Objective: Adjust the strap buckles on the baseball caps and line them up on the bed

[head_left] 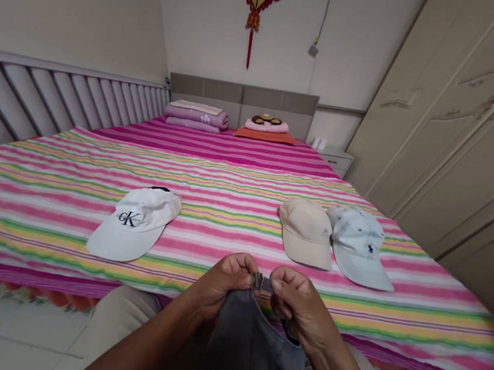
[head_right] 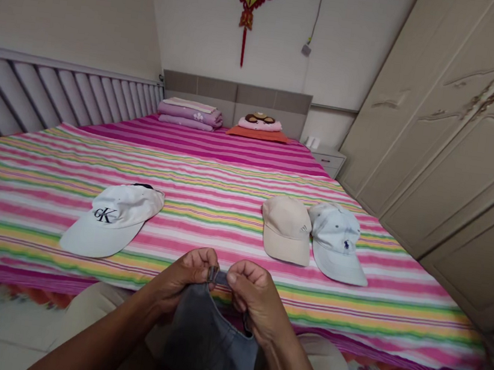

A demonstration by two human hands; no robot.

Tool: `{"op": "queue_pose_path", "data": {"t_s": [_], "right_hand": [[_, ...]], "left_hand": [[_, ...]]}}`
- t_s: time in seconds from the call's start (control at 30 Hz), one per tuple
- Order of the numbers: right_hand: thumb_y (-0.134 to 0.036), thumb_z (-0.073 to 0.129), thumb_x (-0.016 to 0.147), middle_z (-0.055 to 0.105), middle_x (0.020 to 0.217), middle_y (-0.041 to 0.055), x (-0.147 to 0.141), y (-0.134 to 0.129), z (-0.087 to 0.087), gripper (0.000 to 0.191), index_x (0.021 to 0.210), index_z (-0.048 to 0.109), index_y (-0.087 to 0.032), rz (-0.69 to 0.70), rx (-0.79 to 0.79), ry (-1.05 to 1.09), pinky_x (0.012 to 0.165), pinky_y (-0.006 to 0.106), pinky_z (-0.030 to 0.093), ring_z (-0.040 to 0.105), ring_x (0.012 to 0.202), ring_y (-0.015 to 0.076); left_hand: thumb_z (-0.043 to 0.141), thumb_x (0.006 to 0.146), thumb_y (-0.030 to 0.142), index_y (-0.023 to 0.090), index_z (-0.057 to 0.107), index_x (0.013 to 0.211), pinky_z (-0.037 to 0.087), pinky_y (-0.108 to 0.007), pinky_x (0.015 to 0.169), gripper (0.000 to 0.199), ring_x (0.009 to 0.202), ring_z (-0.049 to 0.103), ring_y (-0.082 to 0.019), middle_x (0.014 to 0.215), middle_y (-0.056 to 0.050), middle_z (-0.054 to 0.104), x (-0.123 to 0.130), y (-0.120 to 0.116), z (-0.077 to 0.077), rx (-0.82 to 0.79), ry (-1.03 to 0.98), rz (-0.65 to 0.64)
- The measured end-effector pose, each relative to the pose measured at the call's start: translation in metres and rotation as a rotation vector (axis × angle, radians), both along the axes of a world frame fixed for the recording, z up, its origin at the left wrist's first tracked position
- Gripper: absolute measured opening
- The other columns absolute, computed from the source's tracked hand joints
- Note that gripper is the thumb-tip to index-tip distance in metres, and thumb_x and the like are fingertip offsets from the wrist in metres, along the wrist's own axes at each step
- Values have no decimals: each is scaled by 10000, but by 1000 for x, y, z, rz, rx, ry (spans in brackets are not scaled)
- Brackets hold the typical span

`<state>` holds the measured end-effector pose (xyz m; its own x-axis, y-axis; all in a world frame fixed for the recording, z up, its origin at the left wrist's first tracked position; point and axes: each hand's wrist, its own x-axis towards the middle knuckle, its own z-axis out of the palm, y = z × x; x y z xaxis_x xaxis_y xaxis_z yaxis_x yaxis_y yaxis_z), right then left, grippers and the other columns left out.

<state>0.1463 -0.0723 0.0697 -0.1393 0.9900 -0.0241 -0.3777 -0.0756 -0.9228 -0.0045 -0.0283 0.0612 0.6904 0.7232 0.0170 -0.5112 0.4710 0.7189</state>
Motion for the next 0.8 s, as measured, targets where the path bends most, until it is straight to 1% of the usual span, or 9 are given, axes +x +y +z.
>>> {"op": "queue_pose_path", "data": {"t_s": [0.13,0.3,0.4,0.6,0.8], "right_hand": [[-332,692,650,353,408,-103,-1,4,-5,268,612,492,-159,80,-60,163,348,173,127,181,331,10],[-309,686,665,368,403,-95,-4,7,-12,294,556,459,-159,145,-89,255,341,167,141,183,322,7],[-312,684,666,360,391,-94,-5,8,-15,300,546,456,-159,158,-91,264,338,166,135,192,319,11],[-322,707,637,390,412,-89,-6,6,-17,297,564,478,-147,161,-97,243,345,169,127,184,314,-1],[-335,698,645,390,390,-93,-8,3,-13,296,578,471,-158,136,-100,212,359,178,131,186,322,11]], "left_hand": [[746,567,160,114,586,690,414,-125,434,207,467,564,-71,572,-23,638,1,0,-3,-8,-39,-15],[732,591,154,118,580,700,442,-147,474,191,473,574,-78,569,-24,642,2,0,-4,-14,-80,-34],[734,588,150,118,578,710,451,-152,482,201,479,581,-81,576,-26,646,3,0,-5,-30,-90,-34],[757,556,155,112,566,701,463,-151,469,244,472,593,-89,573,-31,648,4,0,-8,-65,-66,-16],[765,542,162,114,565,704,459,-147,452,262,457,587,-85,568,-20,639,4,-1,-9,-78,-45,-6]]}}
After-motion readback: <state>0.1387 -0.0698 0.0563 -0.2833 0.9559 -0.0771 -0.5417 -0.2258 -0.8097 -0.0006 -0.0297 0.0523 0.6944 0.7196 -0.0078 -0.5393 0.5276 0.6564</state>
